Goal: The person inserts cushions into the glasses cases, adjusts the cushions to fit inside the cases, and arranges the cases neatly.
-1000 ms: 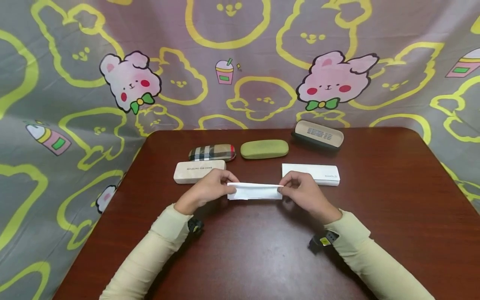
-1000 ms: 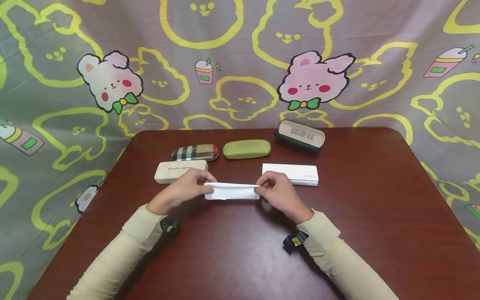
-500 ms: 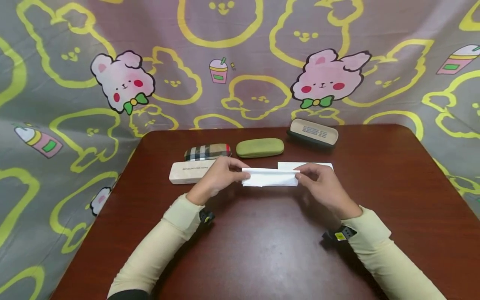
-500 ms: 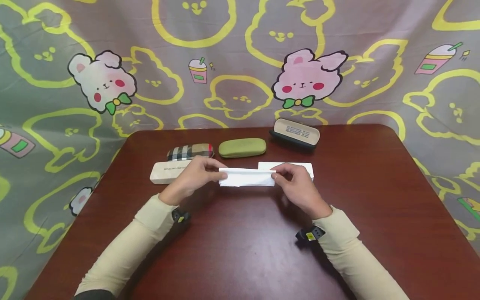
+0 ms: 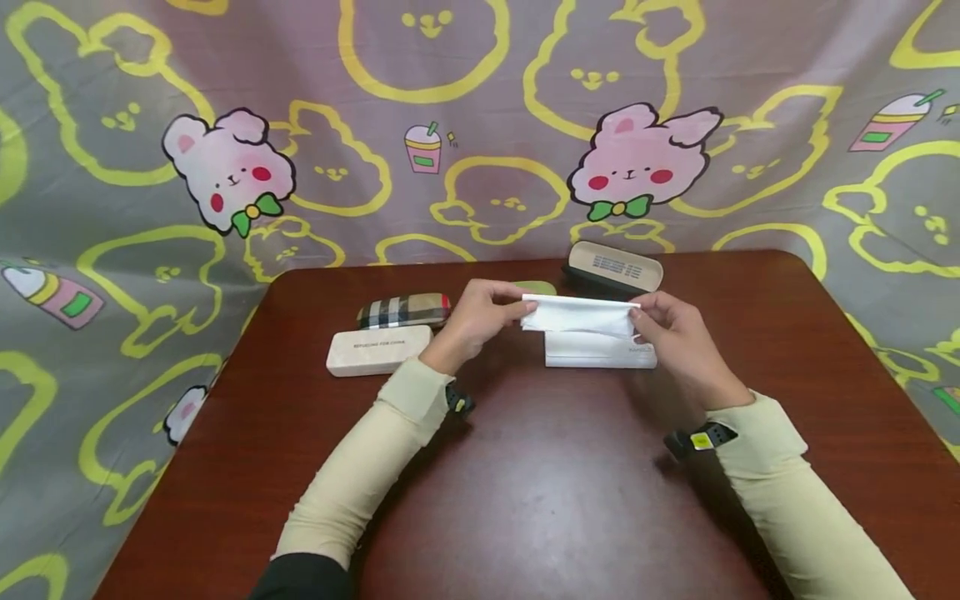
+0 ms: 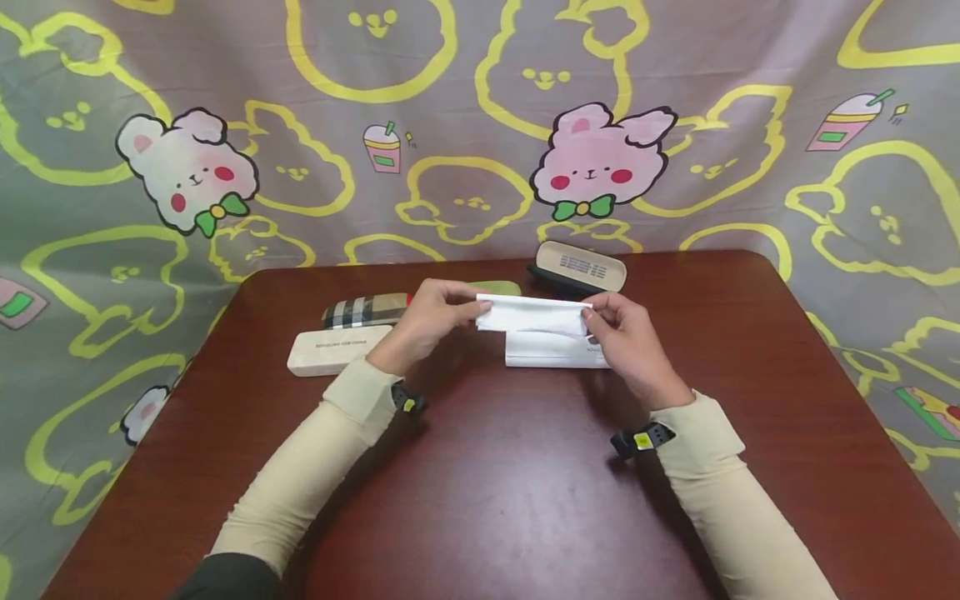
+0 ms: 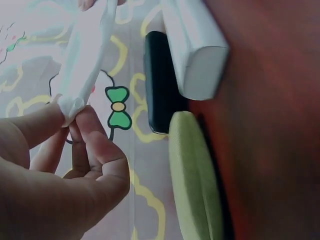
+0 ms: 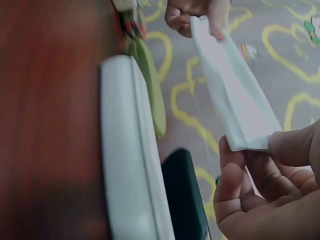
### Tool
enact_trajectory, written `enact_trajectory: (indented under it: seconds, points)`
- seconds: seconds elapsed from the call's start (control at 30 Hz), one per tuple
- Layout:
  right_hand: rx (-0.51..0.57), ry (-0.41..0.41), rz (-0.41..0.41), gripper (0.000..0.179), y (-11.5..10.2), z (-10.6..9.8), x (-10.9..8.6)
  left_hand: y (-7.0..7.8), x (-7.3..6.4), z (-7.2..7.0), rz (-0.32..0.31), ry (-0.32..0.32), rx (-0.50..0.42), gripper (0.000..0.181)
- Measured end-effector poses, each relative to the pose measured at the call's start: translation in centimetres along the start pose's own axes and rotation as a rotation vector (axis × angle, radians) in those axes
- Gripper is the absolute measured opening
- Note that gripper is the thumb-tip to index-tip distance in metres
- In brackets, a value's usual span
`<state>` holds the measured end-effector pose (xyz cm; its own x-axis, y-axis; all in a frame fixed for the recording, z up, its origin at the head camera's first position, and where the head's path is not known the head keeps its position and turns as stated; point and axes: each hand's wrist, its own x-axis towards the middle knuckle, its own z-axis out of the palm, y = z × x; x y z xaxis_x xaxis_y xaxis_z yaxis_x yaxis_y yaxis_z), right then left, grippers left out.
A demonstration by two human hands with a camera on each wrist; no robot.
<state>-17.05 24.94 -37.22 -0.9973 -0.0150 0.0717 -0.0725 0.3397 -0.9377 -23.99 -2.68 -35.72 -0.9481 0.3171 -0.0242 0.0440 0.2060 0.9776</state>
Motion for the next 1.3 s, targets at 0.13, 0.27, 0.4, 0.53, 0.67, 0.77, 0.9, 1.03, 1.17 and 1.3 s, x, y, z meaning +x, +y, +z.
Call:
enact_trajectory:
  seconds: [0.13, 0.27, 0.4, 0.53, 0.67, 0.77, 0.9, 1.03, 1.17, 1.3]
  points:
    - [0.114, 0.074, 0.016, 0.024, 0.0, -1.5, 2.6, 1.1, 3.0, 1.1, 0.002, -0.001, -0.065, 0.017]
    - [0.259, 0.161, 0.019, 0.015, 0.4, -2.5, 5.4, 2.0, 5.7, 2.2, 0.0, -0.007, -0.081, 0.017]
    - [0.288, 0.225, 0.08, 0.013, 1.1, -2.8, 7.0, 2.4, 7.4, 3.2, 0.007, -0.006, -0.067, 0.019]
    - [0.261, 0.279, 0.213, 0.015, 1.8, -2.6, 7.3, 2.1, 8.6, 4.2, -0.005, 0.013, -0.06, 0.018]
    - [0.309, 0.311, 0.278, 0.014, 2.2, -2.2, 7.4, 1.4, 9.6, 4.9, 0.005, 0.051, -0.039, 0.017]
    - [0.313, 0.312, 0.272, 0.013, 2.3, -2.1, 7.5, 0.8, 10.0, 5.2, 0.037, 0.07, -0.021, 0.017]
    - [0.31, 0.317, 0.243, 0.013, 2.6, -2.3, 7.6, 0.5, 10.3, 5.5, 0.068, 0.046, 0.012, 0.016]
    - [0.28, 0.327, 0.208, 0.012, 2.9, -2.6, 7.8, 0.4, 10.5, 5.7, 0.093, 0.028, 0.042, 0.015]
    - [0.186, 0.327, 0.206, 0.018, 3.1, -3.0, 7.9, 0.4, 10.5, 6.0, 0.074, 0.028, 0.073, 0.013]
    - [0.076, 0.313, 0.208, 0.028, 3.0, -3.3, 8.1, 0.3, 10.5, 6.2, 0.058, 0.015, 0.131, 0.013]
